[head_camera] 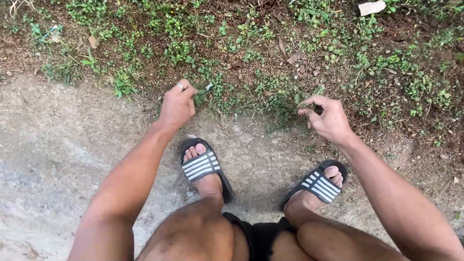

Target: Pulling weeds and grass from the ground by hand

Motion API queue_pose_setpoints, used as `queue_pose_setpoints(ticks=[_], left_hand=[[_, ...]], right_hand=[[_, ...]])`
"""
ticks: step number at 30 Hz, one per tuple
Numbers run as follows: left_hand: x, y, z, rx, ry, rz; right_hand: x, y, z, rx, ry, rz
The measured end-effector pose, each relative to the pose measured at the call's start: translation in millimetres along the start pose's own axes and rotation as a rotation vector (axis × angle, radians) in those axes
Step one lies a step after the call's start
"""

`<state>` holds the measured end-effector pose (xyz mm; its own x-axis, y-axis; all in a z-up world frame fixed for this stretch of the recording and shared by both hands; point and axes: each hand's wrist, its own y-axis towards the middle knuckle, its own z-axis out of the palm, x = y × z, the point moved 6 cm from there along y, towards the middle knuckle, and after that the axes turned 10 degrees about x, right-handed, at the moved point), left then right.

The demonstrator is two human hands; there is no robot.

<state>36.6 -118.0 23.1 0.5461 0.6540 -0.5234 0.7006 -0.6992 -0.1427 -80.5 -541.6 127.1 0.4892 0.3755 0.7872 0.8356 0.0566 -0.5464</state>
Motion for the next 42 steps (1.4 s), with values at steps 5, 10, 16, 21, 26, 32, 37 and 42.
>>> queue_pose_setpoints(ticks=[5, 10, 16, 21, 26, 32, 37, 42], left_hand=[[-18, 1, -30, -0.060, -0.333, -0.066], [-38, -13, -49, 0.002, -0.368, -0.023], [-78, 19, -71, 0.012, -0.323, 0.092], [-88, 51, -43, 0.144, -0.233, 0.073], [-117, 56, -15, 0.558, 0.148, 0.204], [-118, 43, -9, 0.217, 0.180, 0.338], [-94, 50, 30, 0.102, 0.223, 0.438], [-101, 84, 26, 0.367, 0.295, 0.340]], right_hand=[[12, -8, 9, 0.218, 0.007, 0.073], [39, 4, 24, 0.192, -0.199, -0.229], [51, 73, 48, 0.166, -0.653, -0.413], [51, 67, 76, 0.523, -1.186, -0.051], [-28, 72, 79, 0.373, -1.113, -0.504], [-6, 64, 40, 0.186, -0.535, -0.428], [-34, 67, 25, -0.024, -0.245, -0.379], [43, 74, -13, -0.134, -0.007, -0.263]])
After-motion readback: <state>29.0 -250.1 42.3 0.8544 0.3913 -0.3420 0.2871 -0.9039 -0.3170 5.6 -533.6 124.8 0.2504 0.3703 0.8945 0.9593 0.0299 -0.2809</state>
